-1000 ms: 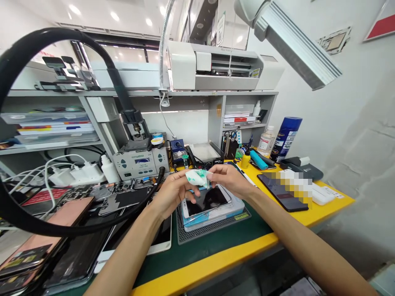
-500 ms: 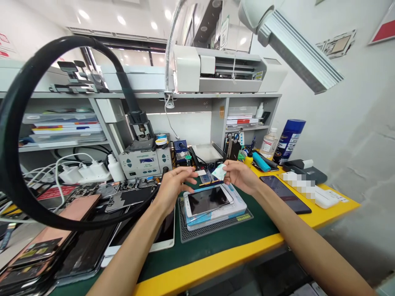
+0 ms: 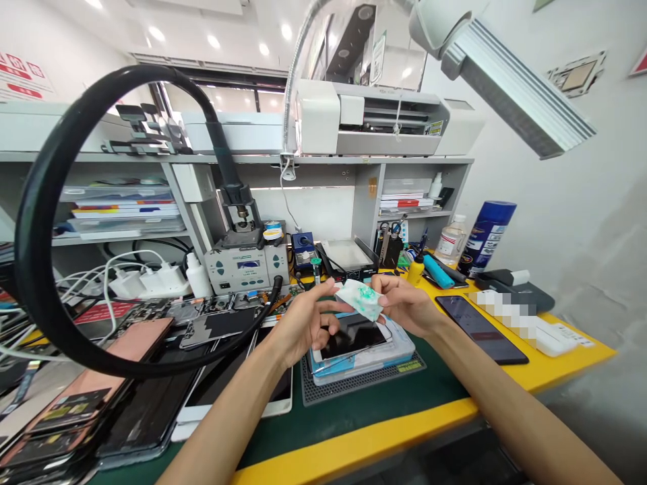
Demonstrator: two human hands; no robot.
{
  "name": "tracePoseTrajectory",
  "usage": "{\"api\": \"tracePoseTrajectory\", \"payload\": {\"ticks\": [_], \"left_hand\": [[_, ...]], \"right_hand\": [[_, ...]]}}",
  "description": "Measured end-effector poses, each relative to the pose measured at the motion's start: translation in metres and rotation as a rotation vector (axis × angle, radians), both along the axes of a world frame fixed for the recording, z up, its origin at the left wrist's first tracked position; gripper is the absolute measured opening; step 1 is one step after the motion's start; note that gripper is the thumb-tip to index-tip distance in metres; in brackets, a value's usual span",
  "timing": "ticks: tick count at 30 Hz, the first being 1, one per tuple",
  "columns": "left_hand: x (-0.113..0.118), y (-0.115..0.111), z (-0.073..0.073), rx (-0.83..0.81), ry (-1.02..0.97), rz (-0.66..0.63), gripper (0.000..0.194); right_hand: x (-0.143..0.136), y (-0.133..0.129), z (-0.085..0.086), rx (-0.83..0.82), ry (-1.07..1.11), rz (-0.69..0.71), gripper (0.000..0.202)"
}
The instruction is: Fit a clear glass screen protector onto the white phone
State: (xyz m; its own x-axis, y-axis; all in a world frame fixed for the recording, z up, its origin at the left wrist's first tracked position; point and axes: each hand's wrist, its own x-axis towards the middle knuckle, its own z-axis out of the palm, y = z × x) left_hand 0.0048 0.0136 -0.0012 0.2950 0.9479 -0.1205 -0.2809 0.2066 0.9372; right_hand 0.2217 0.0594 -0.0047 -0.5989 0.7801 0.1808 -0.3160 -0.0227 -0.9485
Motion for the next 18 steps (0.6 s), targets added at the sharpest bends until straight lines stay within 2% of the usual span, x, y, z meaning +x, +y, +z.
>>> {"api": "tracePoseTrajectory", "payload": {"ticks": [2, 6, 12, 18], "left_hand": [[0.0002, -0.0012, 0.0010, -0.039, -0.062, -0.014, 0.038], [0.0010, -0.0015, -0.0007, 0.000, -0.088, 0.082, 0.037], [-0.0010, 0.0022, -0.0017, 0.011, -0.072, 0.145, 0.031], [0.0045, -0.0018, -0.0029, 0.255, 0.022, 0.386, 0.026]], "right_hand": [[0.0001, -0.0010, 0.0008, -0.004, 0.001, 0.012, 0.013], [-0.0014, -0.0028, 0.0010, -0.004, -0.004, 0.018, 0.012], [-0.0051, -0.0019, -0.0019, -0.038, -0.061, -0.021, 0.014], [-0.0059, 0.0013, -0.0042, -0.084, -0.134, -0.014, 0.015]]}}
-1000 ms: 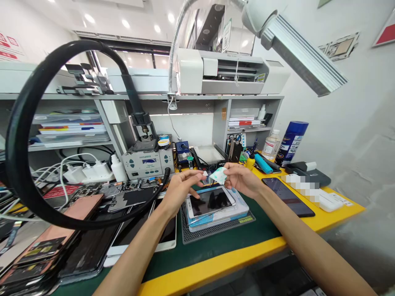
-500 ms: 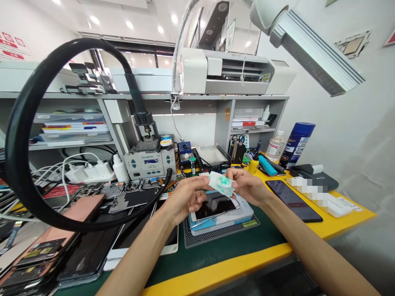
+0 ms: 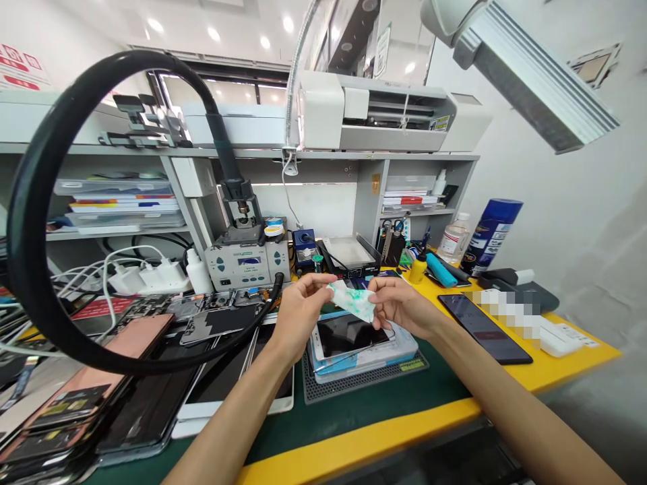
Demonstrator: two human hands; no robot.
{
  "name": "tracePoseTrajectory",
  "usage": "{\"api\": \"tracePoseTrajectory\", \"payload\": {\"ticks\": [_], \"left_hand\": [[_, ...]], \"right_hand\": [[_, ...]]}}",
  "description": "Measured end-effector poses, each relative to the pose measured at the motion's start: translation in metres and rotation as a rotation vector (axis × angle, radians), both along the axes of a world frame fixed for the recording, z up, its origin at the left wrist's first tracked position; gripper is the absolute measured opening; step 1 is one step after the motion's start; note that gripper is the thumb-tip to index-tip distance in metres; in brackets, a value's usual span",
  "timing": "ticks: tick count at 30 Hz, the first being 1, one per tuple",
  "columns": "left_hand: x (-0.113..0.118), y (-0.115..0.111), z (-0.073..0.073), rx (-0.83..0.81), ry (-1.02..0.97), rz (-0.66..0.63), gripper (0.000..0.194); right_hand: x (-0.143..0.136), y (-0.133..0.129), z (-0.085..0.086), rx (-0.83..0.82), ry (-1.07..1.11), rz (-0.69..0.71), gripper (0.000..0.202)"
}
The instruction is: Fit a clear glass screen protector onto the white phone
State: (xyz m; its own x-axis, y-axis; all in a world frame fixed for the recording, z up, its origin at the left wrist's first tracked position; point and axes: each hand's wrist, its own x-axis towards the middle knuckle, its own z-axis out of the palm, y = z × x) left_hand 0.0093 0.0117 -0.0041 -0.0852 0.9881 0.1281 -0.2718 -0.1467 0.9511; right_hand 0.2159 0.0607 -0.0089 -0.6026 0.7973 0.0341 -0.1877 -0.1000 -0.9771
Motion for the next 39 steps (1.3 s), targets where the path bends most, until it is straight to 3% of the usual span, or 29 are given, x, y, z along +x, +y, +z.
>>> {"api": "tracePoseTrajectory", "payload": {"ticks": [7, 13, 21, 27, 39], "left_hand": [[0.004, 0.005, -0.006, 0.117, 0.010, 0.128, 0.039], [0.004, 0.006, -0.010, 0.160, 0.092, 0.203, 0.036], [0.013, -0.001, -0.015, 0.277, 0.288, 0.154, 0.033], [0.009, 0.000, -0.020, 0.348, 0.451, 0.199, 0.032], [0.015, -0.008, -0.017, 0.519, 0.626, 0.177, 0.039]], "right_hand": [[-0.002, 0.001, -0.002, -0.078, -0.009, 0.026, 0.021], [-0.003, 0.003, -0.004, -0.137, 0.009, -0.020, 0.021], [-0.004, -0.001, -0.001, -0.157, -0.010, -0.001, 0.019], [-0.004, 0.000, 0.000, -0.170, 0.028, -0.034, 0.018], [-0.005, -0.002, 0.002, -0.162, -0.013, 0.010, 0.018]]}}
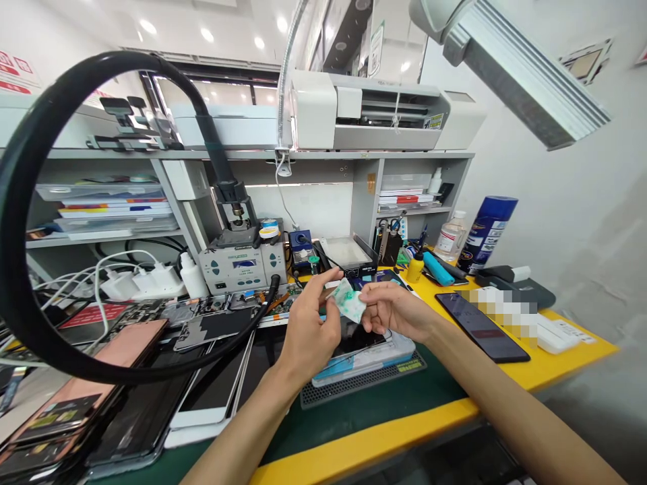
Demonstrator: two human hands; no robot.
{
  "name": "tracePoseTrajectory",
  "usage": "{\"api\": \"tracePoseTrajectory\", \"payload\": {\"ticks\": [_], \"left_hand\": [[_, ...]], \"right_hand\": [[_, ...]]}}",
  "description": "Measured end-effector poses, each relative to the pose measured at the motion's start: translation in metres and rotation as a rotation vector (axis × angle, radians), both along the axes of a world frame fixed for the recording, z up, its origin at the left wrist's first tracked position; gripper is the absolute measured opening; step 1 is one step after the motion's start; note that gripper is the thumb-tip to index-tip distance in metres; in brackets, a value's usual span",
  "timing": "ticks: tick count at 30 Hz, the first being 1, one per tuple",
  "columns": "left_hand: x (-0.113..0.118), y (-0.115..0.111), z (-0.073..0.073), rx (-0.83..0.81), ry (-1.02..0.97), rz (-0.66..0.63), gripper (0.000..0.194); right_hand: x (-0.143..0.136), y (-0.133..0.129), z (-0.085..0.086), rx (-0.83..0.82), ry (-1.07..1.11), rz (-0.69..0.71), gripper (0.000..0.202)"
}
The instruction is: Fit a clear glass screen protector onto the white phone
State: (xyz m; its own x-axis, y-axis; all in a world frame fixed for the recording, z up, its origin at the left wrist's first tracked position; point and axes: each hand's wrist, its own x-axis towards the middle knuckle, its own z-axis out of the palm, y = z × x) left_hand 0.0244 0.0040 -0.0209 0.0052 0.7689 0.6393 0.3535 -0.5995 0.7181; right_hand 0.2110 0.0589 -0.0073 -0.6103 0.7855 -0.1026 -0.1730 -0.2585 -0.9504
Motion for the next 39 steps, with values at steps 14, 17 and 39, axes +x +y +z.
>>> {"api": "tracePoseTrajectory", "payload": {"ticks": [14, 17, 39], "left_hand": [[0.002, 0.001, -0.014, 0.206, 0.369, 0.041, 0.053], [0.001, 0.002, -0.014, 0.209, 0.346, 0.094, 0.051], [0.000, -0.006, -0.003, 0.252, 0.424, 0.078, 0.074]], "right_hand": [[0.000, -0.004, 0.001, 0.030, 0.013, -0.008, 0.021], [0.002, -0.003, 0.001, 0.037, 0.012, 0.000, 0.020], [-0.002, -0.001, -0.003, 0.073, 0.001, -0.064, 0.021]]}}
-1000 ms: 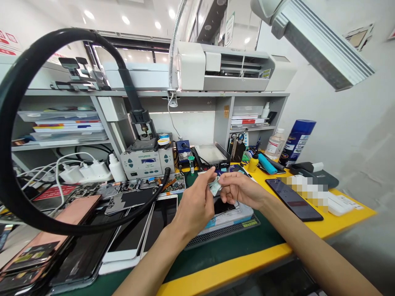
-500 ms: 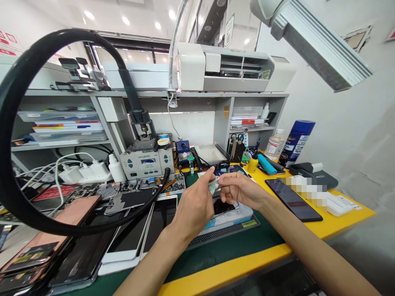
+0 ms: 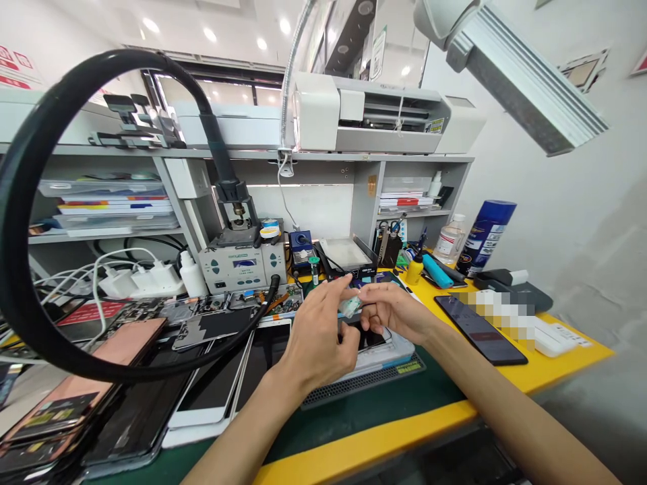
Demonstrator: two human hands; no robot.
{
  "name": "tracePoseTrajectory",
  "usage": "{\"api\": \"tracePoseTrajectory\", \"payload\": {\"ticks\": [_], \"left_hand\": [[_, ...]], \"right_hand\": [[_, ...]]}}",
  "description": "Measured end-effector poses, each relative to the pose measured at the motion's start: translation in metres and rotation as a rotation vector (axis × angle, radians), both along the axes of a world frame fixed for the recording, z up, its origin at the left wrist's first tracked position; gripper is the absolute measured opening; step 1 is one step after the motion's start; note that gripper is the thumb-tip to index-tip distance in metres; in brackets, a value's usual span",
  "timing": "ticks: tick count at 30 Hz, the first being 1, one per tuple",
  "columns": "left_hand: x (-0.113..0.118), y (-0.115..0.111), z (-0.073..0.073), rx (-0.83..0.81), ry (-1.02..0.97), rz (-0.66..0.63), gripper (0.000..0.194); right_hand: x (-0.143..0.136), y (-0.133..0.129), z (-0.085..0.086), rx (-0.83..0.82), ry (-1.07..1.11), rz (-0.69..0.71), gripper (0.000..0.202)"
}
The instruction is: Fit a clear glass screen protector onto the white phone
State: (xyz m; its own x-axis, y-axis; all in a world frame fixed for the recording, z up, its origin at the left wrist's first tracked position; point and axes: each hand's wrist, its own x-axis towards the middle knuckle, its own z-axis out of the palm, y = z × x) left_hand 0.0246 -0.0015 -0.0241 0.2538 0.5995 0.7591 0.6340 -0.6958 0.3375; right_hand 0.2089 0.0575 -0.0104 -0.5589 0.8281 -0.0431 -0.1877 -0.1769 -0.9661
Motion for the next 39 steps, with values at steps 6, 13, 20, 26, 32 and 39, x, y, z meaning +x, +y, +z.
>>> {"api": "tracePoseTrajectory", "payload": {"ticks": [6, 13, 20, 26, 32, 39], "left_hand": [[-0.006, 0.001, 0.020, -0.511, -0.439, 0.049, 0.039], [-0.010, 0.006, 0.026, -0.929, -0.751, -0.200, 0.046], [-0.043, 0.025, 0.022, -0.705, -0.788, 0.093, 0.045], [-0.050, 0.038, 0.009, -0.700, -0.612, 0.179, 0.035], [-0.049, 0.058, -0.003, -0.653, -0.423, 0.349, 0.019], [-0.067, 0.055, -0.002, -0.473, -0.308, 0.549, 0.013]], "right_hand": [[0.001, -0.004, 0.003, 0.085, -0.030, 0.052, 0.020], [0.001, -0.007, 0.003, 0.133, -0.069, 0.092, 0.020], [0.007, 0.002, 0.004, 0.053, 0.106, -0.131, 0.018], [0.010, 0.004, 0.005, 0.043, 0.116, -0.183, 0.017], [0.011, 0.005, 0.004, 0.050, 0.111, -0.181, 0.018], [0.014, 0.007, 0.008, 0.064, 0.102, -0.231, 0.021]]}}
